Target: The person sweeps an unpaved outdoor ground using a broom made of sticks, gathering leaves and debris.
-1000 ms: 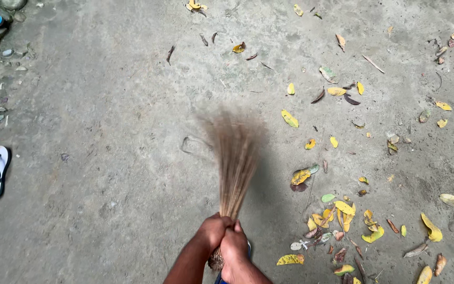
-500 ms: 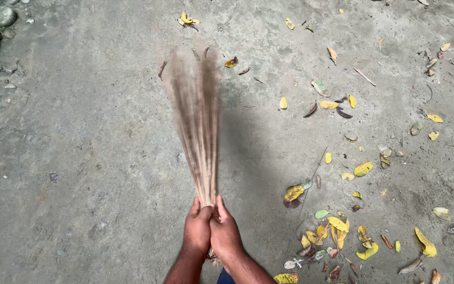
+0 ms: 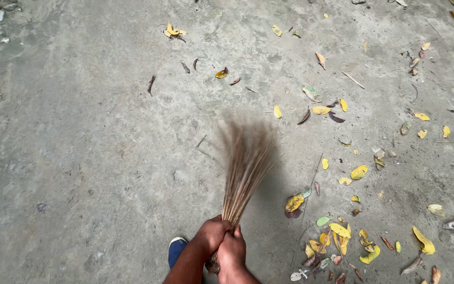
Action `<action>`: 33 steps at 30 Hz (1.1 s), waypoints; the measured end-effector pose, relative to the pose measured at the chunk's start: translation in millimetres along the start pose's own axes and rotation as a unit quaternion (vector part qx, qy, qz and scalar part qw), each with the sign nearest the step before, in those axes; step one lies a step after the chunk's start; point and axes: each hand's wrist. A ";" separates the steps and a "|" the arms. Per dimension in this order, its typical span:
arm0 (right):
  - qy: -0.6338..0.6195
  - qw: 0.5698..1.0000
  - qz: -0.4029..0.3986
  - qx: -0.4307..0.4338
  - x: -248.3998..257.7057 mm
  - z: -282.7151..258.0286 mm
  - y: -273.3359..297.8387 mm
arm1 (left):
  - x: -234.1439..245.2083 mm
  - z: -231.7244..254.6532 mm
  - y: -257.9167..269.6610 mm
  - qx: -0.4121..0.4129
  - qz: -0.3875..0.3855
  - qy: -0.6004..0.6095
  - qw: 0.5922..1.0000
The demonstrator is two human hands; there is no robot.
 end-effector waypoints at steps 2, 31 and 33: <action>-0.035 0.999 0.034 0.014 -7.3 9.6 -10.3 | 2.2 11.3 5.1 -0.018 -0.039 0.042 0.998; -0.003 0.998 -0.054 -0.021 -205.4 -64.2 19.0 | 191.0 80.9 7.6 0.025 0.077 0.072 0.994; -0.015 0.999 -0.041 0.028 -219.6 -72.7 21.2 | 202.2 101.8 6.1 -0.012 0.051 0.059 0.997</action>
Point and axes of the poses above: each hand's wrist, its own y-axis away from the middle knuckle, its own x-axis out of the back of the hand, z = x × y, and after that the axes turned 3 degrees about y, right-handed
